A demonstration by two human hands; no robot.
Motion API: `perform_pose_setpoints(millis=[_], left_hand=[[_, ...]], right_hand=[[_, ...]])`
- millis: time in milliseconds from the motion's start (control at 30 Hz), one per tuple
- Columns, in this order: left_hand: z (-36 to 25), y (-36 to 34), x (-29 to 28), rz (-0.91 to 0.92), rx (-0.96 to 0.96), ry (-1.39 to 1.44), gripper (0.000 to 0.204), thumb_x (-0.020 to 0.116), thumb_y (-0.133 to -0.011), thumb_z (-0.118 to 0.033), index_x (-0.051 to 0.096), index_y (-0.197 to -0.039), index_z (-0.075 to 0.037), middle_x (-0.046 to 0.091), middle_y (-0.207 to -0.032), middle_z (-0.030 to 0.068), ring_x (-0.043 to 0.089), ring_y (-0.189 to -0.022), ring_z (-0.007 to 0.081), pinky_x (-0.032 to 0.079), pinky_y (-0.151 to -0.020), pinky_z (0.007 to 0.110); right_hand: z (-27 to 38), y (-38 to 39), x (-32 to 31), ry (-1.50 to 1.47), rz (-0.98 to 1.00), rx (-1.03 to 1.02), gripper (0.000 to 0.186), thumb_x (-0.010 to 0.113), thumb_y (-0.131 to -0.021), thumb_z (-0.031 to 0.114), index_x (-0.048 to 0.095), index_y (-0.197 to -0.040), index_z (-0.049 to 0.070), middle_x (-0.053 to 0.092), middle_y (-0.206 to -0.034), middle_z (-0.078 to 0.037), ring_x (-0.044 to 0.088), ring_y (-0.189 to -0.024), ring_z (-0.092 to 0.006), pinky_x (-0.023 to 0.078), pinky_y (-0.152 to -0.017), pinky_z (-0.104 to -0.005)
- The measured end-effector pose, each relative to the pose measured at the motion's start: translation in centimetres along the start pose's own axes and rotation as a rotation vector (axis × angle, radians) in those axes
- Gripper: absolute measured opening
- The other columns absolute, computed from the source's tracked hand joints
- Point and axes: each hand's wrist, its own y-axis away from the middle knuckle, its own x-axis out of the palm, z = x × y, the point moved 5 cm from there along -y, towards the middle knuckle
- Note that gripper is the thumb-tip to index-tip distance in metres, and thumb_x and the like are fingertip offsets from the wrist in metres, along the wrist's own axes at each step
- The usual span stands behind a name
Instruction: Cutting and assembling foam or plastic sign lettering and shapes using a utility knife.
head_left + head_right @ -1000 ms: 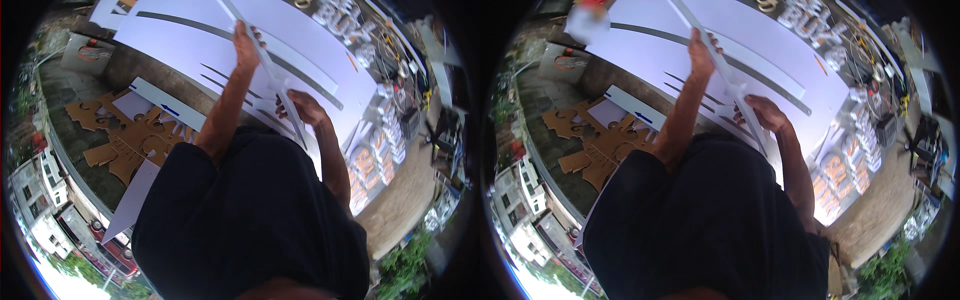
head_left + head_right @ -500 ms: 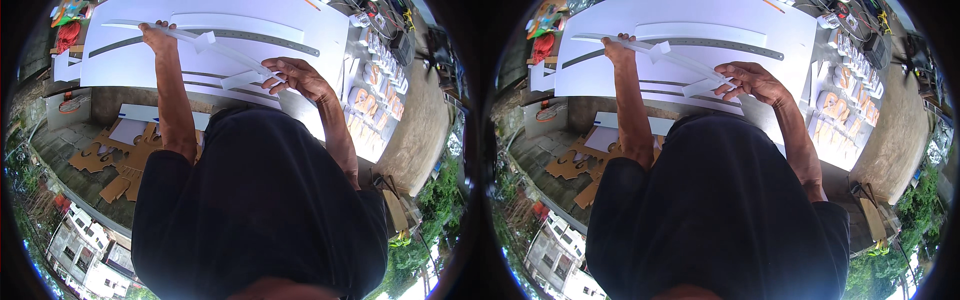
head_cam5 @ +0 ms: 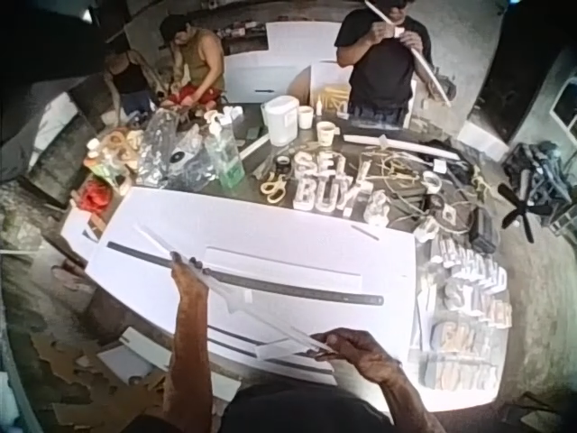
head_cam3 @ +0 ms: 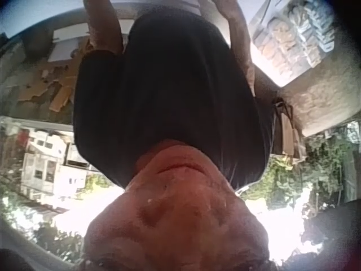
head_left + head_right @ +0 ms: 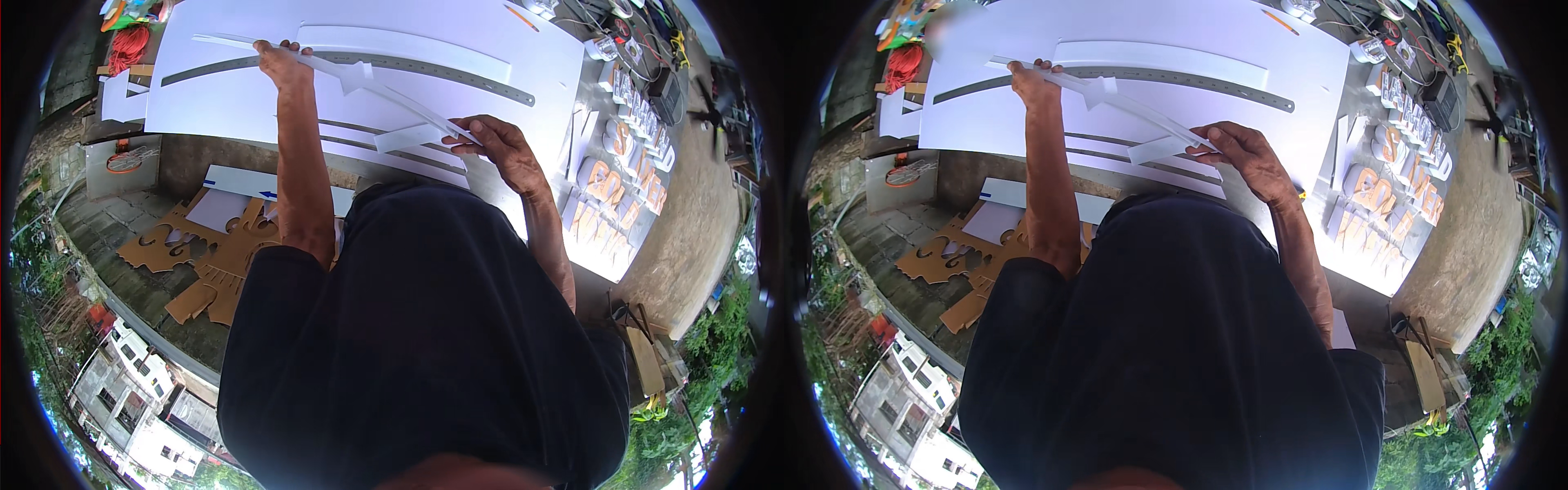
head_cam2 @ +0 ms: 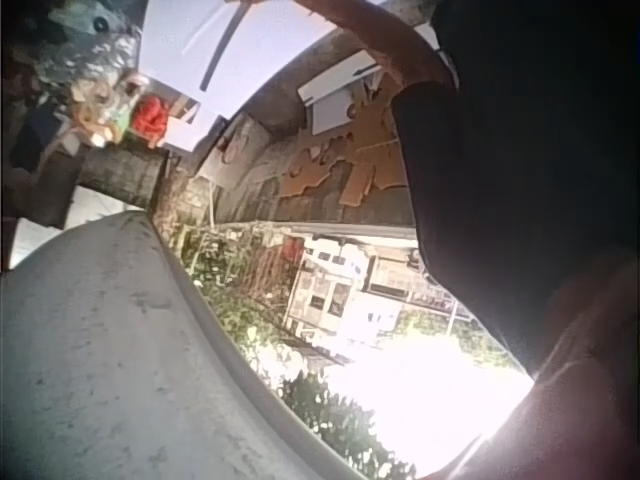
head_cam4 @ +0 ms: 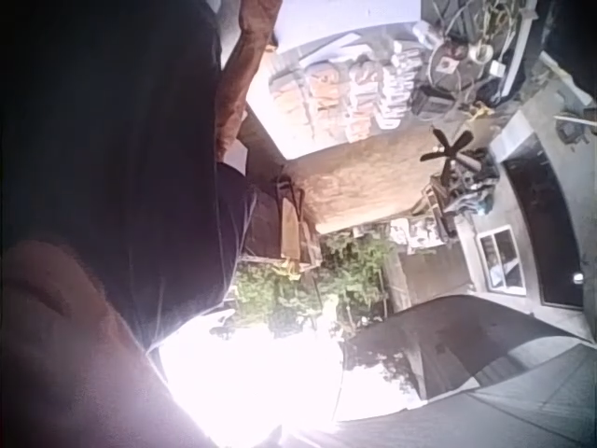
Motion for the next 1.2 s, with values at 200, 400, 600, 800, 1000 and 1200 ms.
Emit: perform_pose_setpoints(millis=[200, 400, 600, 800, 1000, 1200], left_hand=[[1.3, 0.0, 0.1, 0.000, -0.012, 0.016, 0.048, 0.035, -0.105, -0.047, 0.039, -0.129, -0.006, 0.042, -0.104, 0.0087, 0.044, -0.078, 0.0173, 0.040, -0.058, 0.036], [1.0, 0.6, 0.2, -0.058, 0.002, -0.012, 0.052, 0.037, -0.103, -0.050, 0.041, -0.132, -0.007, 0.042, -0.107, 0.0092, 0.043, -0.079, 0.0178, 0.041, -0.063, 0.039], [2.0, -0.8, -0.7, -0.062, -0.021, -0.066, 0.055, 0.042, -0.100, -0.051, 0.044, -0.129, -0.004, 0.040, -0.099, 0.0083, 0.042, -0.085, 0.0213, 0.040, -0.073, 0.041], [1.9, 2.6, 1.4, -0.123, -0.020, 0.004, 0.070, 0.042, -0.102, -0.049, 0.027, -0.154, -0.004, 0.039, -0.144, 0.0215, 0.045, -0.127, 0.0356, 0.036, -0.109, 0.049], [2.1, 4.8, 2.0, -0.031, 0.006, -0.033, 0.077, 0.040, -0.104, -0.048, 0.011, -0.160, -0.004, 0.023, -0.159, 0.0250, 0.032, -0.142, 0.0408, 0.028, -0.118, 0.052], [2.3, 6.1, 3.0, 0.000, -0.041, 0.025, 0.087, 0.051, -0.100, -0.047, 0.004, -0.161, -0.004, 0.024, -0.158, 0.0244, 0.034, -0.141, 0.0406, 0.029, -0.117, 0.052]], right_hand=[[-0.2, 0.6, 0.2, -0.022, -0.010, 0.004, 0.033, 0.054, -0.106, 0.020, 0.065, -0.120, -0.008, 0.071, -0.107, -0.017, 0.070, -0.105, -0.0242, 0.055, -0.097, -0.0353], [-0.8, 0.5, 0.0, 0.377, -0.065, -0.065, 0.025, 0.060, -0.102, 0.017, 0.067, -0.119, 0.001, 0.073, -0.103, -0.012, 0.071, -0.102, -0.0215, 0.056, -0.088, -0.0349], [2.1, 0.1, 2.8, 0.960, -0.260, -0.408, 0.022, 0.070, -0.093, 0.018, 0.068, -0.111, 0.007, 0.073, -0.105, -0.015, 0.071, -0.088, -0.0360, 0.056, -0.078, -0.0418], [2.0, -1.4, 5.5, 1.378, -0.261, -0.382, 0.029, 0.067, -0.095, 0.023, 0.063, -0.117, 0.007, 0.072, -0.098, -0.017, 0.071, -0.078, -0.0370, 0.058, -0.068, -0.0450], [1.6, -3.0, 6.3, 1.411, -0.258, -0.418, 0.023, 0.062, -0.098, 0.025, 0.061, -0.104, 0.003, 0.071, -0.083, -0.015, 0.069, -0.064, -0.0342, 0.055, -0.057, -0.0442], [1.5, -3.1, 6.1, 1.355, -0.313, -0.423, 0.020, 0.063, -0.097, 0.024, 0.064, -0.097, 0.004, 0.070, -0.077, -0.013, 0.069, -0.063, -0.0335, 0.055, -0.055, -0.0445]])
